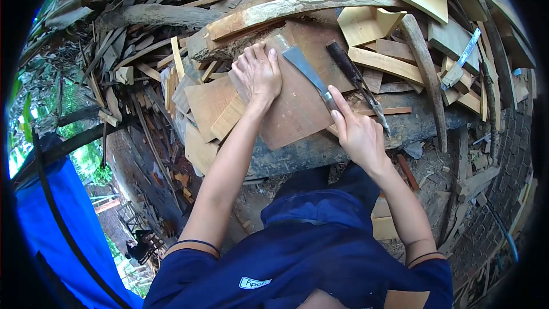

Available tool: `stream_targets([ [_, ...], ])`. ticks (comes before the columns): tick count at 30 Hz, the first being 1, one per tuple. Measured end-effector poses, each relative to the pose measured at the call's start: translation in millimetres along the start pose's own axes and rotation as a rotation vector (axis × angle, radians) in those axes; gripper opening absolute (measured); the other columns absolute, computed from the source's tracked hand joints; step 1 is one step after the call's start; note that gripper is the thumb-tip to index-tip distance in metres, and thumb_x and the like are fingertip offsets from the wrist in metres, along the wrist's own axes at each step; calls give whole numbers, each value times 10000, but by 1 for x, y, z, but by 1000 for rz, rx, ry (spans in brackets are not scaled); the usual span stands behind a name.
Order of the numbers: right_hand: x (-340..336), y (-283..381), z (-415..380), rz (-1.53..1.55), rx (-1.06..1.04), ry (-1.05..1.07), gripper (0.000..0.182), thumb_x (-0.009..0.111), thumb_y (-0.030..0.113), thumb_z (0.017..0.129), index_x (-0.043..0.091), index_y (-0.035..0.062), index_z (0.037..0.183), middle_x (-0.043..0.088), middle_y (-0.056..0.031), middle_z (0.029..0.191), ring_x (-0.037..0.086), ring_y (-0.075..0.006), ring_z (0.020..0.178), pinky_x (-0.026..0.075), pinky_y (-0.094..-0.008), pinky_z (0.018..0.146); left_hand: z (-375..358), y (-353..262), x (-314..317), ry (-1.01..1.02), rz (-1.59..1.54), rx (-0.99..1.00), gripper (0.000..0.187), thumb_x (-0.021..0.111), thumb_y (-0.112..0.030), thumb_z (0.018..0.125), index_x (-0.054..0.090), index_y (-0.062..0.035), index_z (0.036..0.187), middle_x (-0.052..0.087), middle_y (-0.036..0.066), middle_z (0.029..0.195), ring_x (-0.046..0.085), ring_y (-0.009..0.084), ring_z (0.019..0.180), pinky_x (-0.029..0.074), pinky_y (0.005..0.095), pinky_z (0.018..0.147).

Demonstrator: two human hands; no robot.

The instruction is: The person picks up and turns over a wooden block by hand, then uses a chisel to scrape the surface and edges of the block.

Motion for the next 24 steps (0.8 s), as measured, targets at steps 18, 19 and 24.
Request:
stream_targets([
  [18,1,10,8,-298,-92,-144,497,523,364,975,441,310,1462,635,-158,580,653,-315,499,513,-435,447,-2,1,-2,6,-44,-3,330,459,-348,996,506,-110,1221,516,130,1131,481,310,1108,271,513,1027],
  [19,0,8,2,-319,-106,-148,503,522,364,976,430,312,1469,634,-157,580,653,-314,499,511,-436,444,-1,0,-1,9,-50,-9,333,457,-350,997,506,-110,1223,516,131,1134,481,311,1110,268,515,1031],
  [24,10,17,39,-328,-128,-222,490,498,387,986,419,328,1466,635,-159,583,654,-335,513,512,-449,450,0,-1,-3,23,-33,-1,346,450,-355,997,507,-111,1236,506,129,1148,470,302,1127,267,516,1031],
])
Point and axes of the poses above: each hand's wrist, its own z-axis towards the middle knuckle, its own x-axis out of the palm, y = z × x, the point moved 6 cm from there along z, towards the middle knuckle
